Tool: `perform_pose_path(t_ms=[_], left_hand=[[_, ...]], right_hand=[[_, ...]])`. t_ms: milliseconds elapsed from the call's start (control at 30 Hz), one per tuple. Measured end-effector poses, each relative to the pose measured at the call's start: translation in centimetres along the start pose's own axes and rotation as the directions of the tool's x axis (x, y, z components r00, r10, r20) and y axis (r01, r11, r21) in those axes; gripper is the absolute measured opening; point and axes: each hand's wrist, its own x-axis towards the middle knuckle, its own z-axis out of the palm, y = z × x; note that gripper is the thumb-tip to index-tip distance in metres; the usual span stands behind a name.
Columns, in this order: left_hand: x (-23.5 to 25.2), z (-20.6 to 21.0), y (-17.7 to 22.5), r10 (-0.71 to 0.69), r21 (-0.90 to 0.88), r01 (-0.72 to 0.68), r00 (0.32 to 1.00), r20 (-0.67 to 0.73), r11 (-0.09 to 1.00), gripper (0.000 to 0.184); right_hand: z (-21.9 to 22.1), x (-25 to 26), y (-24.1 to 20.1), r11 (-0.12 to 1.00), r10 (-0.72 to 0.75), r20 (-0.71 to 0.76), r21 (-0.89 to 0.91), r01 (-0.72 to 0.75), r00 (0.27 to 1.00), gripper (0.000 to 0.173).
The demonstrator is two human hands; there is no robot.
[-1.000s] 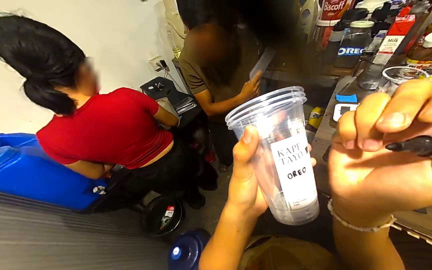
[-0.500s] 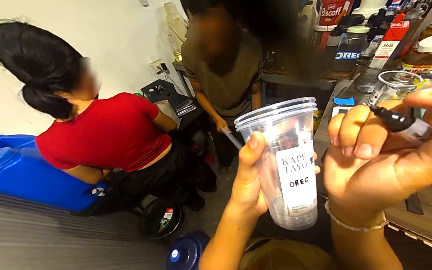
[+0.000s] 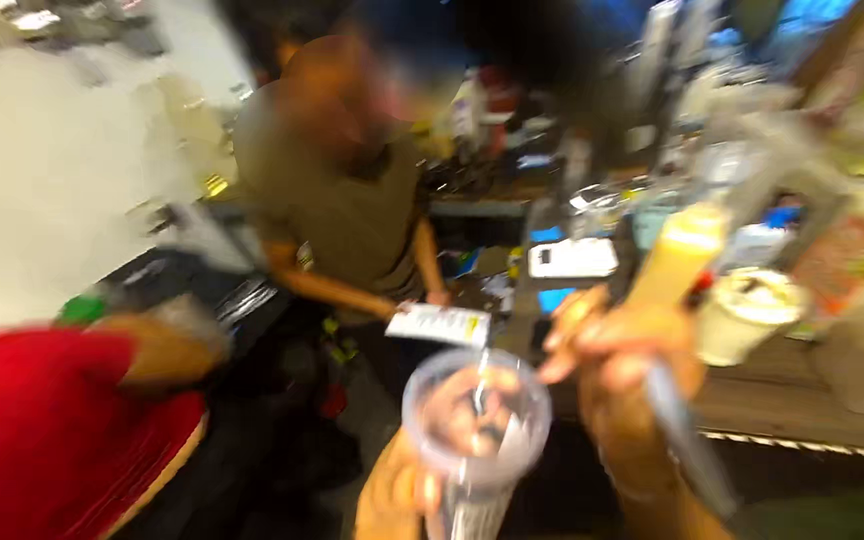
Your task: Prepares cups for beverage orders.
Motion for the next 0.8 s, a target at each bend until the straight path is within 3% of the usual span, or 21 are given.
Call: perform_pose_path(t_ms=[67, 133, 200, 267, 433, 533, 600, 667, 733, 800], left_hand=[[1.6, 1.4, 0.0, -0.053, 0.03, 0.052, 0.998, 0.03, 0.998, 0.052], [3.5, 2.3, -1.1, -0.124, 0.03, 0.122, 0.989, 0.081, 0.992, 0.048], [5.7, 1.1, -4.0, -0.215, -0.02, 0.229, 0.938, 0.271, 0.973, 0.059], [7.6, 1.0, -6.3, -0.294, -0.037, 0.331, 0.879, 0.374, 0.943, 0.064], [10.9, 5.0, -10.9, -0.293, -0.062, 0.412, 0.738, 0.607, 0.909, 0.065], [12.2, 7.5, -15.1, -0.307, -0.052, 0.495, 0.614, 0.728, 0.867, 0.073], [13.7, 10.3, -16.9, -0.36, 0.09, 0.46, 0.545, 0.757, 0.884, 0.077], [15.1, 13.2, -20.2, -0.406, 0.225, 0.414, 0.426, 0.809, 0.882, 0.081], [15.9, 16.3, -24.8, -0.433, 0.233, 0.511, 0.317, 0.844, 0.827, 0.084], [16.5, 20.1, -30.0, -0.443, 0.126, 0.687, 0.307, 0.842, 0.715, 0.089]], right_hand=[[-1.6, -0.6, -1.9, 0.999, 0.013, 0.196, -0.042, -0.005, 0.98, 0.021], [-2.9, -2.1, -4.7, 0.989, 0.138, 0.223, -0.092, -0.12, 0.965, 0.019], [-4.3, -4.2, -6.9, 0.955, 0.2, 0.132, -0.248, -0.163, 0.971, 0.015], [-5.4, -5.9, -9.0, 0.884, 0.241, 0.028, -0.419, -0.208, 0.97, 0.014], [-7.3, -9.4, -15.0, 0.693, 0.295, -0.163, -0.642, -0.328, 0.942, 0.015], [-8.6, -11.2, -17.5, 0.573, 0.189, -0.29, -0.743, -0.345, 0.938, 0.016], [-10.1, -12.0, -19.5, 0.503, 0.058, -0.398, -0.78, -0.371, 0.915, 0.014], [-12.9, -12.3, -22.3, 0.364, -0.137, -0.492, -0.832, -0.418, 0.86, 0.011], [-16.8, -13.1, -26.1, 0.181, -0.354, -0.497, -0.868, -0.463, 0.792, 0.015], [-21.1, -14.6, -30.3, 0.098, -0.541, -0.452, -0.872, -0.48, 0.709, 0.017]])
